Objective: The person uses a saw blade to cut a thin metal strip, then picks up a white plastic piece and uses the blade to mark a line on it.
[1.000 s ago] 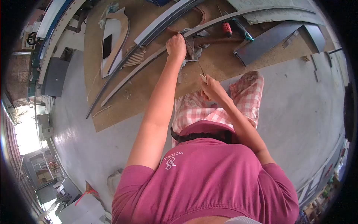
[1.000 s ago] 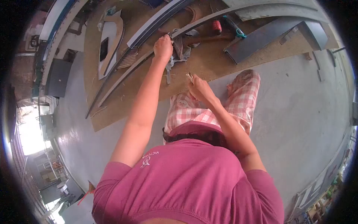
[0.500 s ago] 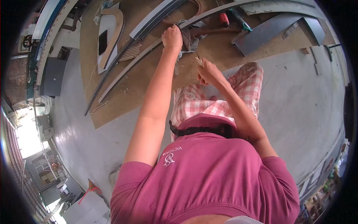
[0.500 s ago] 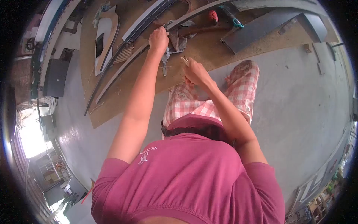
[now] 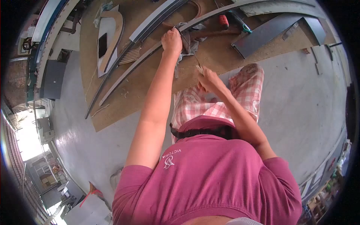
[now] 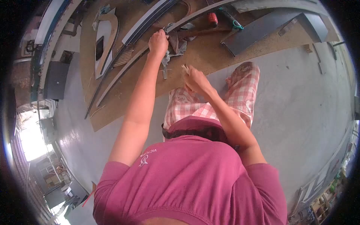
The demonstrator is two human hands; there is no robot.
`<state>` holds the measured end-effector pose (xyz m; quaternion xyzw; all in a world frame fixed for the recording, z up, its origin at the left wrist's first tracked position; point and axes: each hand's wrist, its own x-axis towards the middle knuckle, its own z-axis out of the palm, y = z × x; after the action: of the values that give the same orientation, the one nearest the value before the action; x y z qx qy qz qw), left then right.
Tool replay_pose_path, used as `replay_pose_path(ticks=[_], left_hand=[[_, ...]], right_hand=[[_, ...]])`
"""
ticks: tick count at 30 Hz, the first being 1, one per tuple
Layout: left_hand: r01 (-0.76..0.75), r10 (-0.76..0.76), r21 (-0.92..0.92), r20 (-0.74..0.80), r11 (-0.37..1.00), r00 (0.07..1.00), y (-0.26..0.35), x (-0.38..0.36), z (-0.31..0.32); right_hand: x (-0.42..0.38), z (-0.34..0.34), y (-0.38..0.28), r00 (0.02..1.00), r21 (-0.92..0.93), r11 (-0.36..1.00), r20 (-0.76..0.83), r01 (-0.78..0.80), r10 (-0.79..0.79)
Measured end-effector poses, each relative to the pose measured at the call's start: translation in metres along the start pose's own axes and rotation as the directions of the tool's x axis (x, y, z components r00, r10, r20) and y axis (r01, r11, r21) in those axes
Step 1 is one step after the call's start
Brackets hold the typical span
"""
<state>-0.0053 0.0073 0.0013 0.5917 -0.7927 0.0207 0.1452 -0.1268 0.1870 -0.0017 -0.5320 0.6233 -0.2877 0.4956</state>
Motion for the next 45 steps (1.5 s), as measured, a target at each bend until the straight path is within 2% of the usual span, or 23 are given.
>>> replay_pose_path(ticks=[3,4,6,8,11,14,16,19,22,25,27,29,31,33,37,40,42,45], left_hand=[[0.003,-0.002,-0.015,0.014,1.0,1.0,0.0,-0.001,0.002],[0.002,-0.001,-0.012,0.03,1.0,1.0,-0.001,-0.005,0.002],[0.001,0.0,-0.003,0.066,1.0,0.998,-0.001,-0.001,-0.001],[-0.015,0.015,0.012,0.032,1.0,0.999,0.001,-0.004,-0.003],[-0.018,0.018,-0.001,0.001,1.0,1.0,-0.001,0.0,0.001],[-0.009,0.009,-0.002,0.009,1.0,1.0,-0.001,-0.004,0.003],[-0.02,0.017,0.045,0.081,0.999,0.997,0.0,0.0,0.001],[-0.039,0.038,0.07,0.015,0.997,0.999,0.003,-0.003,-0.004],[-0.023,0.022,0.071,0.019,0.997,1.0,0.003,-0.002,-0.003],[-0.03,0.03,-0.019,-0.029,0.999,0.999,0.0,-0.002,0.002],[-0.03,0.031,0.007,-0.027,1.0,0.999,0.001,-0.001,0.0],[-0.007,0.008,-0.045,0.033,0.999,0.999,0.005,-0.005,-0.01],[-0.004,0.004,-0.025,0.001,1.0,1.0,0.003,-0.001,-0.004],[0.01,-0.01,-0.003,-0.01,1.0,1.0,0.002,0.0,0.0],[0.002,-0.002,-0.018,0.033,1.0,0.999,0.001,-0.006,-0.001],[-0.002,0.003,-0.014,0.016,1.0,1.0,0.001,-0.003,-0.003],[0.0,0.0,0.003,0.038,1.0,0.999,0.001,-0.002,-0.004],[-0.017,0.016,0.038,0.045,0.999,0.999,0.002,-0.003,-0.004]], right_hand=[[-0.007,0.0,0.006,0.996,0.08,0.994,0.053,-0.075,0.071],[0.002,0.0,0.008,0.999,0.05,0.998,0.027,-0.027,0.026],[0.016,-0.003,-0.004,0.998,0.07,0.996,0.029,-0.051,0.049],[0.017,-0.004,-0.009,0.998,0.082,0.995,0.024,-0.058,0.056],[0.002,0.002,0.003,1.0,0.038,0.999,0.018,0.016,-0.017],[-0.011,-0.001,-0.01,0.997,0.115,0.991,0.038,-0.072,0.068],[0.01,-0.007,-0.013,0.993,0.109,0.99,0.088,-0.089,0.08],[0.015,-0.008,-0.015,0.995,0.085,0.994,0.084,-0.068,0.061],[-0.008,-0.001,-0.007,0.999,0.087,0.996,0.036,-0.021,0.018],[-0.001,-0.006,-0.013,0.992,0.093,0.989,0.063,-0.116,0.11],[0.013,-0.008,-0.016,0.991,0.108,0.988,0.082,-0.113,0.104],[0.016,-0.007,-0.016,0.992,0.113,0.989,0.096,-0.093,0.082],[0.006,-0.001,-0.004,0.996,0.041,0.996,0.044,-0.082,0.08],[-0.003,-0.001,-0.001,0.997,0.069,0.995,0.054,-0.067,0.064],[0.01,-0.006,-0.013,0.988,0.081,0.988,0.094,-0.131,0.123],[0.019,-0.003,-0.009,0.995,0.118,0.99,0.078,-0.078,0.069],[0.004,0.001,0.001,0.999,0.066,0.997,0.016,-0.036,0.035],[-0.004,-0.002,0.004,0.994,0.072,0.994,0.076,-0.088,0.083]])
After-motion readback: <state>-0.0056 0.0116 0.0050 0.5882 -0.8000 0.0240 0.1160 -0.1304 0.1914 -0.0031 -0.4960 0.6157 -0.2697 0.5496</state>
